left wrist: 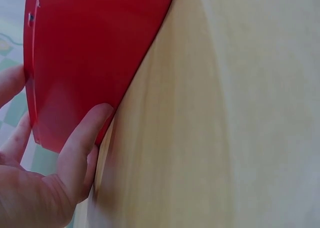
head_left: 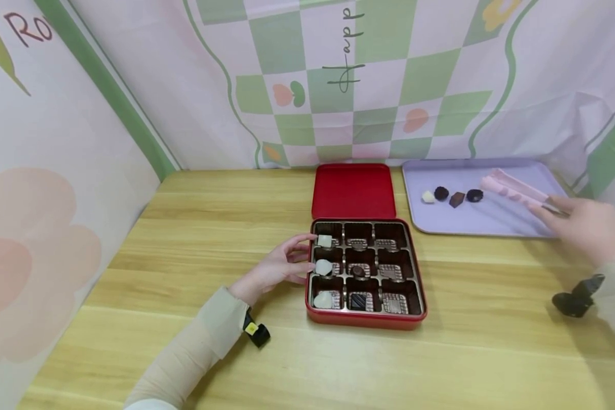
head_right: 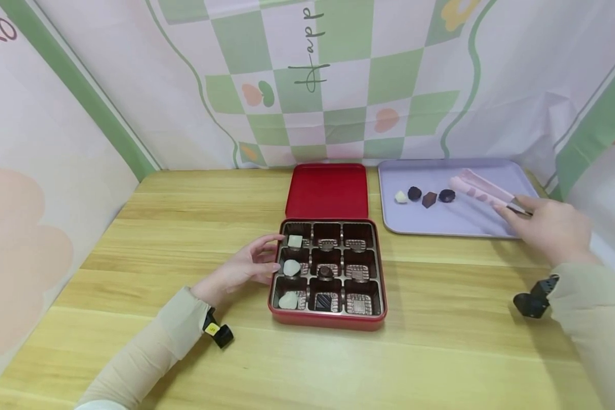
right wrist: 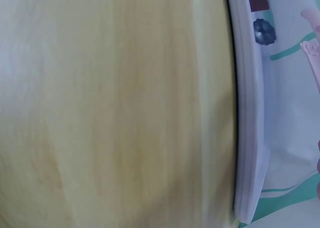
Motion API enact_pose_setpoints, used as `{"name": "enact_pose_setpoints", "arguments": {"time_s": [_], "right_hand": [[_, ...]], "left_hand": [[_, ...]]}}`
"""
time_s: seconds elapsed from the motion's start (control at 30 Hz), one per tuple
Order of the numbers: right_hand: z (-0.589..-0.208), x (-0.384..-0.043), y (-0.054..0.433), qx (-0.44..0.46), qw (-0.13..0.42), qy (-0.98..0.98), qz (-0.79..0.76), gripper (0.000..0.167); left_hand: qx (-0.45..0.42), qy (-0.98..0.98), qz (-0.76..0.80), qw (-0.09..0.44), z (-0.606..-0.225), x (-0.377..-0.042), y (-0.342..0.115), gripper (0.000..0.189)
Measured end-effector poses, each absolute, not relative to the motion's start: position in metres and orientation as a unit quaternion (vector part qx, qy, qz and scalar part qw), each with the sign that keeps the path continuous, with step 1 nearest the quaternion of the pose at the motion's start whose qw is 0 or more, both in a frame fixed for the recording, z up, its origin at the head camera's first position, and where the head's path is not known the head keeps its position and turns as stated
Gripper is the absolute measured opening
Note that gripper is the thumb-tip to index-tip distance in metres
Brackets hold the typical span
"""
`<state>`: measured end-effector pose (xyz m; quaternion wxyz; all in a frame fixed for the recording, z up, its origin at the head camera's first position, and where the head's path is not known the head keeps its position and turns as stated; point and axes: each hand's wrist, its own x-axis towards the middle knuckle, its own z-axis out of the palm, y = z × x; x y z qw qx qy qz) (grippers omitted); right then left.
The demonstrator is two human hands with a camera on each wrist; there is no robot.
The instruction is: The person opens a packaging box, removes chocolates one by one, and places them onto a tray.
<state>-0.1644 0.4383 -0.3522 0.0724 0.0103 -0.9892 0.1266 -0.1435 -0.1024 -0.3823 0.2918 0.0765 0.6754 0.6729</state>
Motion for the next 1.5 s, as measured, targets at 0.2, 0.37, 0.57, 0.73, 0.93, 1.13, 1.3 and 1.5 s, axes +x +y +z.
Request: {"name": "enact_pose_setpoints", "arguments": {"time_s": [0.2,0.37,0.57,0.73,0.93,1.13,1.3,1.5], "right_hand": [[-0.342,-0.161,0.426,0.032,0.113,-0.985,0.129,0.061],[-0.337,-0.160,0.414,0.050,0.128,-0.982,0.130,0.059],[-0.328,-0.158,0.393,0.063,0.135,-0.979,0.141,0.058],[-0.322,-0.158,0.373,0.085,0.140,-0.976,0.142,0.054],[-0.322,-0.160,0.350,0.143,0.196,-0.959,0.145,0.046],[-0.317,-0.158,0.328,0.200,0.225,-0.945,0.130,0.045],[-0.311,-0.153,0.310,0.219,0.215,-0.944,0.117,0.046],[-0.308,-0.153,0.292,0.300,0.263,-0.913,0.082,0.071]], "left_hand": [[0.073,0.673,0.675,0.294,-0.383,-0.143,-0.103,0.065],[0.074,0.673,0.675,0.294,-0.383,-0.144,-0.103,0.065],[0.076,0.675,0.673,0.292,-0.385,-0.145,-0.103,0.064],[0.075,0.674,0.673,0.294,-0.383,-0.144,-0.103,0.064],[0.072,0.674,0.674,0.294,-0.382,-0.143,-0.103,0.064],[0.074,0.674,0.674,0.293,-0.382,-0.143,-0.102,0.064],[0.076,0.674,0.674,0.293,-0.382,-0.143,-0.102,0.065],[0.075,0.676,0.672,0.291,-0.382,-0.143,-0.102,0.065]]}}
